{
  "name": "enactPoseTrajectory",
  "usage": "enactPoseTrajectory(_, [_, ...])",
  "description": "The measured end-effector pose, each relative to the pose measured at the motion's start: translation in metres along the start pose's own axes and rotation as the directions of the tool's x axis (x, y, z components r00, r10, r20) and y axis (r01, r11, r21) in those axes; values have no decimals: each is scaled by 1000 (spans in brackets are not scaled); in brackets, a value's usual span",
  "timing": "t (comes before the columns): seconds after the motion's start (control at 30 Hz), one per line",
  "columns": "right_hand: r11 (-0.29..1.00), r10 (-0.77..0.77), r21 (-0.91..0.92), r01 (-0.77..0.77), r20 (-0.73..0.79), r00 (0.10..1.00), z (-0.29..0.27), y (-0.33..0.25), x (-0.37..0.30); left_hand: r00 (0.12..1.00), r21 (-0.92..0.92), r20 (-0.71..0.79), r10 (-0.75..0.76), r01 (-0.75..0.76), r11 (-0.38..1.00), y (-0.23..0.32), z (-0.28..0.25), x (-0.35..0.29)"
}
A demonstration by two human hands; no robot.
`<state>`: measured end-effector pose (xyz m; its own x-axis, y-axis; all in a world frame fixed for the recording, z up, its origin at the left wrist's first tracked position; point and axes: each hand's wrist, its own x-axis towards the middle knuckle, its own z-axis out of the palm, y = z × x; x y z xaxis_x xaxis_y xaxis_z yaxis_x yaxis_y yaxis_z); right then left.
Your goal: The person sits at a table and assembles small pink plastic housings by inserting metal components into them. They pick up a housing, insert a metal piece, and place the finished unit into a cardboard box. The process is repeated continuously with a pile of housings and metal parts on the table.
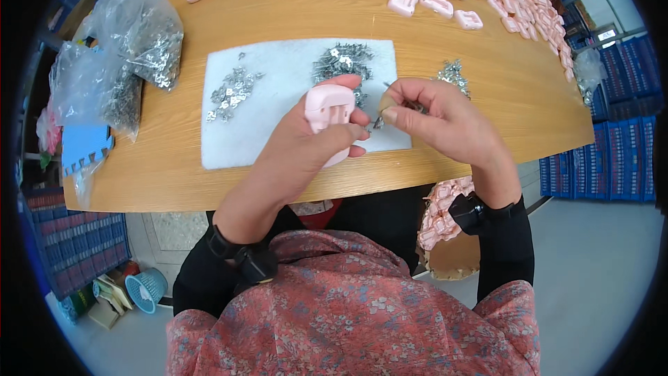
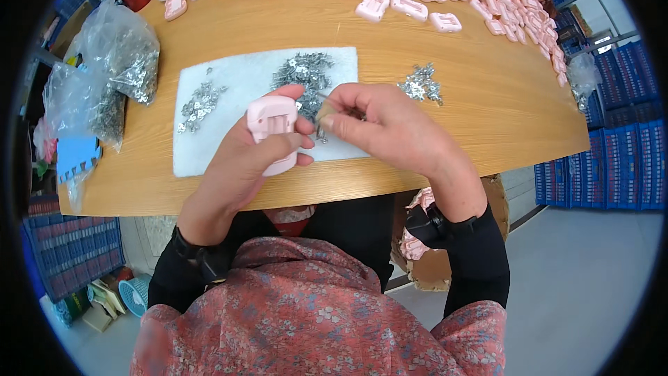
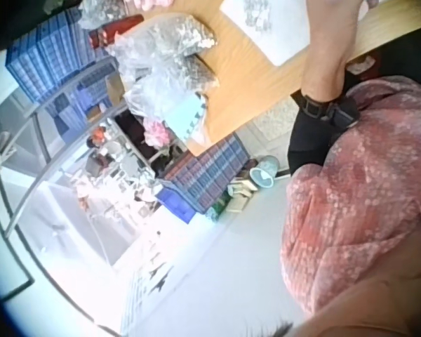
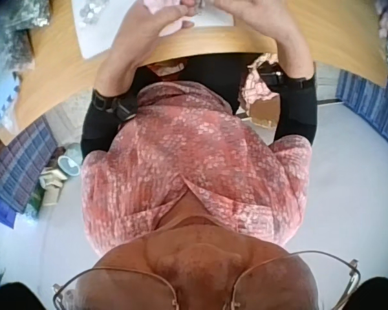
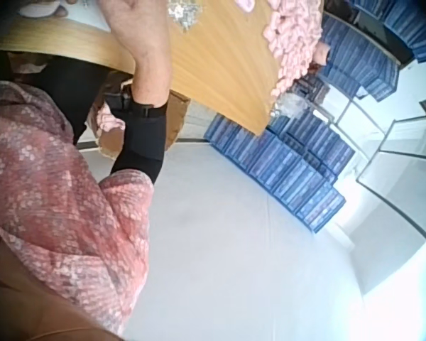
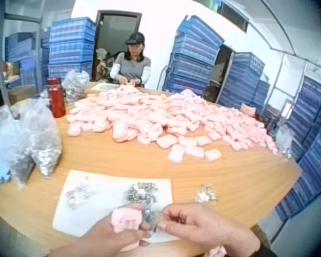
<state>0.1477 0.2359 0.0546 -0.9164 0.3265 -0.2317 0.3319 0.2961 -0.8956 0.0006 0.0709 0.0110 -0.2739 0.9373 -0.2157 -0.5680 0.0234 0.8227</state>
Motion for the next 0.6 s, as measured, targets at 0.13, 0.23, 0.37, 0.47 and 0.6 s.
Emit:
enactPoseTrajectory(0.13, [999,-6,-34,7,50,999,11,-7,5,998,21,54,31,-32,999,-11,-7,2])
enactPoseTrajectory(0.23, [1000,11,-1,-11,32,999,16,-9,7,998,8,49,39,-39,999,-13,-9,0])
enactPoseTrajectory(0.37, [999,19,-46,-18,30,999,19,-7,10,999,-10,36,27,-26,1000,-15,-11,-2])
enactPoseTrajectory(0.47, [998,62,-11,-62,3,998,22,-11,10,999,-24,19,29,-28,999,-16,-13,-2])
enactPoseTrajectory(0.6, [1000,14,12,-12,-136,991,38,-4,1,999,-245,-36,-9,0,970,-10,-12,-3])
